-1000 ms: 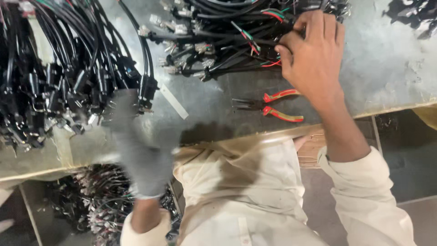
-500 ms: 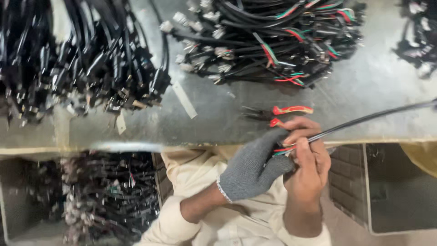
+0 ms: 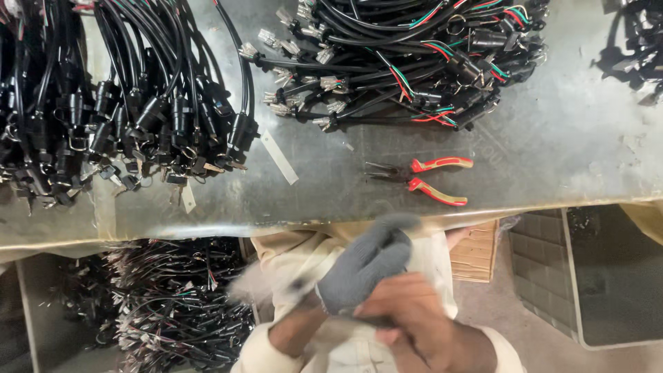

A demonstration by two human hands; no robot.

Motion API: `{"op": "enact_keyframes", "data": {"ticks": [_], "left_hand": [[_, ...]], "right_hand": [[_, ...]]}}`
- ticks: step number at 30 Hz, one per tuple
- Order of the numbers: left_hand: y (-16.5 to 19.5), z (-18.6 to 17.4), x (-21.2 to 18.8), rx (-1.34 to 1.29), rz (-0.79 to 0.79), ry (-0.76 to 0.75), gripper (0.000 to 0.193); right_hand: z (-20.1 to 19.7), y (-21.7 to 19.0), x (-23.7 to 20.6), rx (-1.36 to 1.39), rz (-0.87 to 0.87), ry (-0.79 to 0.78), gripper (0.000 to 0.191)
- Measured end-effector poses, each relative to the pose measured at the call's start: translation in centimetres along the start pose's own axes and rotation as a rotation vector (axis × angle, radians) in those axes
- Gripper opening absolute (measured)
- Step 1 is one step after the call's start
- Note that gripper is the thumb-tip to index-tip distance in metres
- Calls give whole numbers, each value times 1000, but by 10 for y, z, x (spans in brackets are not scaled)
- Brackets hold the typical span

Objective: The person repeatedly strips the outer insulation from black wires using red-handled pliers. They hold each wire, cut the insulation near the connector, and pull the sheath off to expose the inner conductors. The processed wires are placed on a metal table alongside many similar wires.

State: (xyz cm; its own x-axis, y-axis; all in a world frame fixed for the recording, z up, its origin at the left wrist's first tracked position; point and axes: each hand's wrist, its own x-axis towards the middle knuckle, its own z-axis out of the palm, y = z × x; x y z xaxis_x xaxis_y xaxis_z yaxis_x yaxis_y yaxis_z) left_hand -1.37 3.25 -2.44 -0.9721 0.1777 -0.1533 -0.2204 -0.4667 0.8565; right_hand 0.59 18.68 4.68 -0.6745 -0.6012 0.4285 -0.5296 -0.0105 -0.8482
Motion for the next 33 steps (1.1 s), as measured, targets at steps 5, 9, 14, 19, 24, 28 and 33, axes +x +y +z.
{"op": "enact_keyframes", "data": {"ticks": [5, 9, 14, 19, 24, 28, 33], "left_hand": [[50, -14, -14, -517, 229, -74, 35], [57, -9, -18, -284, 245, -151, 21], [56, 0, -21, -142, 94, -80, 25], [51, 31, -24, 256, 179, -290, 20], [33, 60, -39, 583, 568, -485, 17], [32, 49, -35, 704, 709, -500, 15], [38, 13, -7, 605, 447, -363, 13]], "right_hand": [[15, 13, -5, -635, 287, 13, 19], [30, 35, -2, -597, 298, 138, 22], [-4, 34, -5, -357, 416, 69, 15], [-28, -11, 17, -97, 323, 427, 39], [-83, -37, 9, 736, 354, 303, 66], [-96, -22, -30, 908, 265, 374, 67], [-98, 26, -18, 737, 263, 588, 51]]}}
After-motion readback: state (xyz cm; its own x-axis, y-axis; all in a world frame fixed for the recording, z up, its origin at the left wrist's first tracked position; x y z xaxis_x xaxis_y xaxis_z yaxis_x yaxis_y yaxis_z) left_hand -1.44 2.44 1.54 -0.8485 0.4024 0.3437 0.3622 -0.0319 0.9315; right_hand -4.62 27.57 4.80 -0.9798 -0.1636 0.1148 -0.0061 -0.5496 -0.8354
